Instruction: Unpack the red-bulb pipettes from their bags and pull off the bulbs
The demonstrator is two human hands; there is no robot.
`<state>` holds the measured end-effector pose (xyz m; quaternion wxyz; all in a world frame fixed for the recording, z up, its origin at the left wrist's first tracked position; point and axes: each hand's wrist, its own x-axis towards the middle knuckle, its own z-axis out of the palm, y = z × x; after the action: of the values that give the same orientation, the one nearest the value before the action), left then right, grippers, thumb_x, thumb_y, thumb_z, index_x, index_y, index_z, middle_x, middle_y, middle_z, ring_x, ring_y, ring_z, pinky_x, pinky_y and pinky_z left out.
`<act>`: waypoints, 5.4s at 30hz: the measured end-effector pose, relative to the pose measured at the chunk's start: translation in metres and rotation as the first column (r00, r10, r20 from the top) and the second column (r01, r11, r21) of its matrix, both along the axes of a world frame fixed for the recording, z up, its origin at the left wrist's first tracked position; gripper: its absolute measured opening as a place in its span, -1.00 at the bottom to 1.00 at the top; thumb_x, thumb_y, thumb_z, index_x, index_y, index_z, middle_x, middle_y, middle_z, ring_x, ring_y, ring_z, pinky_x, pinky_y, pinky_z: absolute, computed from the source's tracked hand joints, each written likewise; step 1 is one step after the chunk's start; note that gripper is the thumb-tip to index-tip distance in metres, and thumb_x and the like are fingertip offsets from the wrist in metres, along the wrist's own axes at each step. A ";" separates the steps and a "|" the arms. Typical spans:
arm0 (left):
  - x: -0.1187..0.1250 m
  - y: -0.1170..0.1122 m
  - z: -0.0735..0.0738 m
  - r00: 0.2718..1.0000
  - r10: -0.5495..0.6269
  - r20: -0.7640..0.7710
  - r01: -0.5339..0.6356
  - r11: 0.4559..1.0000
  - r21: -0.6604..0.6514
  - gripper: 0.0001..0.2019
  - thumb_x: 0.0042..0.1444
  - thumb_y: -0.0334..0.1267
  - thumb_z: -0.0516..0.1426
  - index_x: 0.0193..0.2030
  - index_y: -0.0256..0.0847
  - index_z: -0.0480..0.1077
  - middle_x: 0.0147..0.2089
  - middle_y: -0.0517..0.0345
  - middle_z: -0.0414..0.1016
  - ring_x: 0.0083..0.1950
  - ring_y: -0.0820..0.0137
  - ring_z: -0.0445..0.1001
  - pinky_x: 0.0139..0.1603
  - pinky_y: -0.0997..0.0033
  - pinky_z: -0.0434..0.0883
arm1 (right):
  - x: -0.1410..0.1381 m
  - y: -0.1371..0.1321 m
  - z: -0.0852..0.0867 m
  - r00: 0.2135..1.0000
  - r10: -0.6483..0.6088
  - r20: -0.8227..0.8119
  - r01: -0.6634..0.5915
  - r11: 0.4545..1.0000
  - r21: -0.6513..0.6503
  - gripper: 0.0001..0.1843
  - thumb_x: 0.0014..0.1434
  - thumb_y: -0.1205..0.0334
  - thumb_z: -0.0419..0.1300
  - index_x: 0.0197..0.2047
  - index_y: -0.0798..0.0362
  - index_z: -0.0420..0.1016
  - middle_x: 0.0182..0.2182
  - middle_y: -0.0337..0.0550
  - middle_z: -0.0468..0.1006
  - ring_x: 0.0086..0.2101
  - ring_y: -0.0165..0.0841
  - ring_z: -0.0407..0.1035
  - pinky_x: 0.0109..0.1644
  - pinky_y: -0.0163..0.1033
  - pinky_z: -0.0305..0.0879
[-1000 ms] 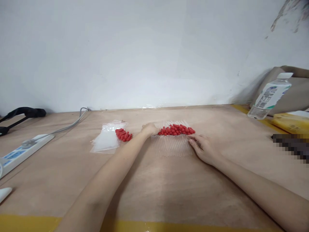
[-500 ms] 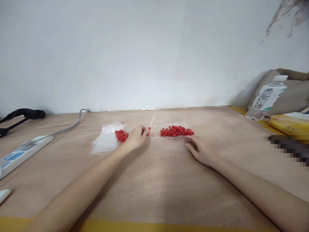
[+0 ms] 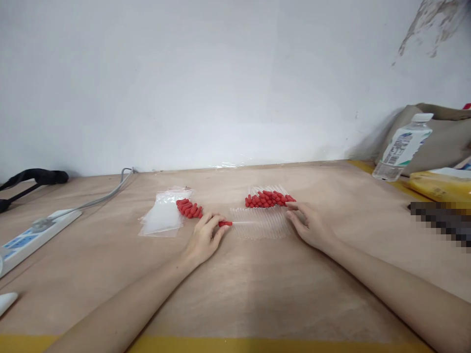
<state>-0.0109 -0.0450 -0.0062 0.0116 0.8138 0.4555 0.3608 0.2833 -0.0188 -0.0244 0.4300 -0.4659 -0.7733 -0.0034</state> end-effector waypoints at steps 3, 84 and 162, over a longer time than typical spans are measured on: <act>0.004 -0.005 0.000 0.998 -0.053 -0.019 0.053 0.999 0.014 -0.88 0.15 -0.25 0.01 -0.21 -0.15 0.32 -0.26 0.11 0.37 -0.22 0.37 0.37 -0.23 0.37 0.36 | -0.011 -0.013 0.010 0.999 0.045 -0.011 -0.042 0.984 0.174 -0.72 0.14 0.20 0.02 -0.08 0.05 0.36 -0.20 -0.02 0.45 -0.13 -0.25 0.33 -0.05 -0.10 0.26; -0.073 0.029 0.060 0.909 0.380 0.172 -0.385 0.923 -0.003 -0.68 0.03 -0.19 0.06 -0.06 -0.23 0.25 -0.30 0.15 0.36 -0.35 0.43 0.38 -0.33 0.43 0.36 | 0.002 -0.001 -0.001 0.965 -0.091 0.247 0.104 0.994 -0.040 -0.76 0.11 0.24 -0.01 -0.24 0.06 0.45 -0.28 -0.09 0.51 -0.25 -0.24 0.36 -0.15 -0.12 0.22; 0.000 -0.013 0.011 0.972 -0.067 -0.227 0.100 0.985 0.139 -0.94 0.05 -0.30 0.04 -0.38 -0.23 0.26 -0.48 0.20 0.36 -0.47 0.47 0.33 -0.43 0.49 0.25 | -0.027 -0.033 0.021 0.929 0.184 0.320 -0.293 0.895 0.337 -0.43 0.09 0.15 0.12 0.15 0.10 0.14 0.06 0.06 0.28 0.06 -0.18 0.16 0.10 -0.01 0.14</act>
<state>-0.0112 -0.0576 0.0050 -0.0852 0.8659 0.3910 0.3001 0.2567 -0.0516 -0.0039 0.3953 -0.2694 -0.8625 -0.1654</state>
